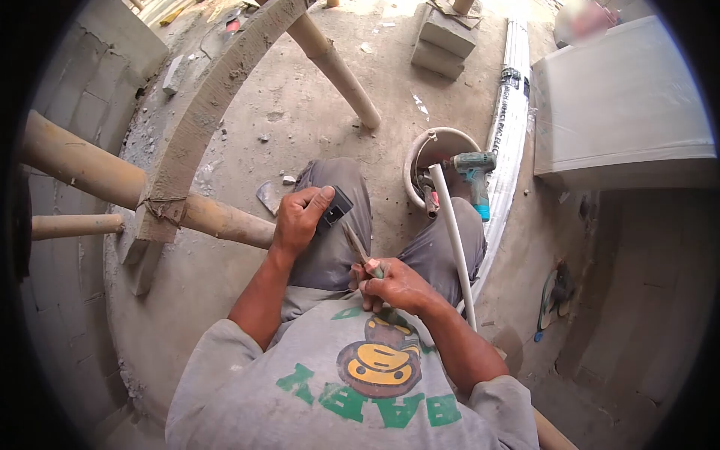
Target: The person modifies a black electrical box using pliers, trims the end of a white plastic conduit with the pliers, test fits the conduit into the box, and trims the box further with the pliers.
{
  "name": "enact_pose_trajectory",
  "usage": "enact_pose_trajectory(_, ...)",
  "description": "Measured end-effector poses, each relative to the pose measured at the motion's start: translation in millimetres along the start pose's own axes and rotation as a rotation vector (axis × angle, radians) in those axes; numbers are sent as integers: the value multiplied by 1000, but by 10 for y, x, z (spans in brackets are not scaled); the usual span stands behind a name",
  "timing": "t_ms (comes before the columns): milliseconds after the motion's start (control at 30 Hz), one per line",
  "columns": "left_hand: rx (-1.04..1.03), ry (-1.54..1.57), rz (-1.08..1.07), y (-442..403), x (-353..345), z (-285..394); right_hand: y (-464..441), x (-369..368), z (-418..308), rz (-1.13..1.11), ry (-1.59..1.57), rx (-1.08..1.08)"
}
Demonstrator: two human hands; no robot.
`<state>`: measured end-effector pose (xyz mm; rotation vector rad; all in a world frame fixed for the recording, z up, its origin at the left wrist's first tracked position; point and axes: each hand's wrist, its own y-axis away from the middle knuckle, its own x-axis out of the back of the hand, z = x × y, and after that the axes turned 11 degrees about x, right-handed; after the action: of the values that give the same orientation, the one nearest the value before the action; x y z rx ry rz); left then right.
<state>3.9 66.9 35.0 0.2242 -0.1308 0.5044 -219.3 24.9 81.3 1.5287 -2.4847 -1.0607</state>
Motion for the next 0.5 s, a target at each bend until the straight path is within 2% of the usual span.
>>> enact_pose_trajectory(67,37,-9,-33,20,38,-54,-38,-15,-64,-28,7,24)
enact_pose_trajectory(200,-3,86,-56,10,19,-42,-127,53,-223,-149,100,-162)
enact_pose_trajectory(300,-59,98,-76,23,70,-17,-182,61,-159,-162,-63,-144)
enact_pose_trajectory(500,13,148,-114,38,95,-62,-224,83,-79,-220,-54,-148)
